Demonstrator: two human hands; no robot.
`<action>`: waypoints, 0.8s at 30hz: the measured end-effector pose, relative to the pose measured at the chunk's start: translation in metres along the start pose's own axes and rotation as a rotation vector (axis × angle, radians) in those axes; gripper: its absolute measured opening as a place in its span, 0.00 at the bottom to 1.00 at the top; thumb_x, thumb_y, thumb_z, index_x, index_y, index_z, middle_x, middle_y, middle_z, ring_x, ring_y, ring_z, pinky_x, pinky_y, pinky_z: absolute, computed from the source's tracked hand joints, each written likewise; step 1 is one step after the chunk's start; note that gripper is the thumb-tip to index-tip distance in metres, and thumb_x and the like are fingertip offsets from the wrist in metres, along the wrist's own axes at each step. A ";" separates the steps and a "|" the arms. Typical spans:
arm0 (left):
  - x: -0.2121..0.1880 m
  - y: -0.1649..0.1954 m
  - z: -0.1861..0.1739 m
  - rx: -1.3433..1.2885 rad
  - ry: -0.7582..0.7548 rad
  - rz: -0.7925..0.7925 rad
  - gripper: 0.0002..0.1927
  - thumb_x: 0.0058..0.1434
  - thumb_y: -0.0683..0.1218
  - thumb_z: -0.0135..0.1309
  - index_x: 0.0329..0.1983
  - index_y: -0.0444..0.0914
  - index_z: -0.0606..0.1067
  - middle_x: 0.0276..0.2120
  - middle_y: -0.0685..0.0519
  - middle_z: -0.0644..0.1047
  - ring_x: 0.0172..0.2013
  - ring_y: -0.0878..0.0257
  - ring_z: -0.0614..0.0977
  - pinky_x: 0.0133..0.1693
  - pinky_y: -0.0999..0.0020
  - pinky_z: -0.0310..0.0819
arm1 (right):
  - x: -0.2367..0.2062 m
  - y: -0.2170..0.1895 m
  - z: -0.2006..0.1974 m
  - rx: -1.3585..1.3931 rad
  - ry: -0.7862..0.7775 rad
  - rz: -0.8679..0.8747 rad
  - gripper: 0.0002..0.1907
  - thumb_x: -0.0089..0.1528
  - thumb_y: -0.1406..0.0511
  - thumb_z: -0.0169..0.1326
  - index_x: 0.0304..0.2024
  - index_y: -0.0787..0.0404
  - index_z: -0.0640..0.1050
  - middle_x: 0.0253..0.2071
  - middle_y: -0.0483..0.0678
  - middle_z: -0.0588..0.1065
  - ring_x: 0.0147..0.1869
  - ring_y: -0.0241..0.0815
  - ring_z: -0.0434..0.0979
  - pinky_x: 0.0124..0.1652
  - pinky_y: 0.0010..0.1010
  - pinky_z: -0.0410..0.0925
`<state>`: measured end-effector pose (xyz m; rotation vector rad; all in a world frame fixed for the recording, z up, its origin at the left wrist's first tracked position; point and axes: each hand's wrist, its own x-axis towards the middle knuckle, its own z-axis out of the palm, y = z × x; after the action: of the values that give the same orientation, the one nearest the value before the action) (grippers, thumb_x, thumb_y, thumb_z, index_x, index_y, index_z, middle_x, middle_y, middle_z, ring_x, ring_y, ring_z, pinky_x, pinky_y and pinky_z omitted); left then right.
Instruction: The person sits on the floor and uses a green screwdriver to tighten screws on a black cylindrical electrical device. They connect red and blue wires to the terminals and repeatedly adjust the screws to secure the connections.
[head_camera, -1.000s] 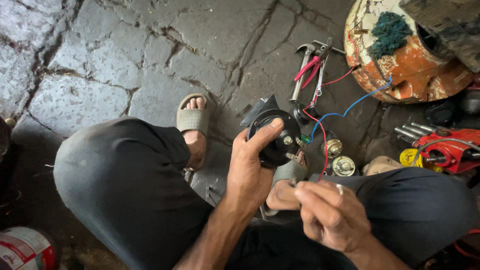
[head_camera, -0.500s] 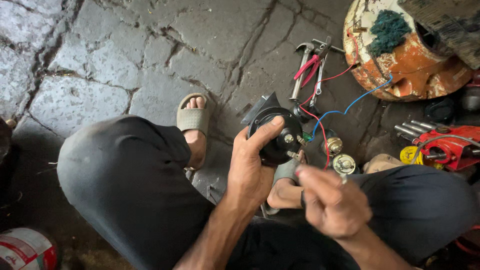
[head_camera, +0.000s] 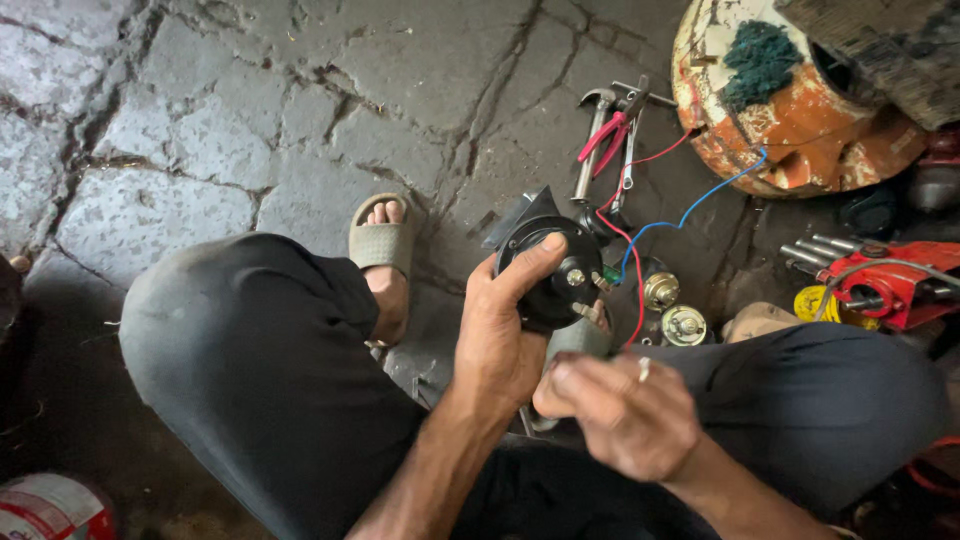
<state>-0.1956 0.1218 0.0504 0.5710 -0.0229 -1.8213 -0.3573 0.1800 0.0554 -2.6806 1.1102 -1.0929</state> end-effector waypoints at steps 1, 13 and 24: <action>-0.001 0.000 0.000 -0.013 -0.015 -0.004 0.09 0.64 0.43 0.59 0.41 0.31 0.76 0.31 0.48 0.80 0.29 0.60 0.82 0.33 0.62 0.79 | 0.001 0.000 0.000 0.022 -0.029 -0.085 0.16 0.62 0.72 0.60 0.52 0.63 0.76 0.42 0.51 0.82 0.36 0.43 0.82 0.38 0.34 0.75; -0.004 0.002 0.003 0.031 0.008 -0.004 0.09 0.65 0.44 0.58 0.42 0.33 0.77 0.33 0.51 0.80 0.32 0.64 0.81 0.37 0.66 0.78 | 0.003 0.001 -0.006 0.021 0.112 0.124 0.11 0.66 0.71 0.58 0.51 0.63 0.76 0.43 0.52 0.81 0.40 0.44 0.83 0.40 0.31 0.75; -0.004 -0.002 0.006 0.009 0.001 -0.079 0.08 0.65 0.44 0.58 0.42 0.34 0.77 0.33 0.52 0.80 0.30 0.65 0.81 0.34 0.68 0.77 | 0.008 0.000 0.000 0.100 0.044 0.114 0.14 0.61 0.74 0.59 0.50 0.63 0.78 0.43 0.50 0.81 0.38 0.43 0.83 0.37 0.31 0.72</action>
<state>-0.1989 0.1246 0.0565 0.5863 -0.0079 -1.8987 -0.3530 0.1752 0.0602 -2.4961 1.1662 -1.1599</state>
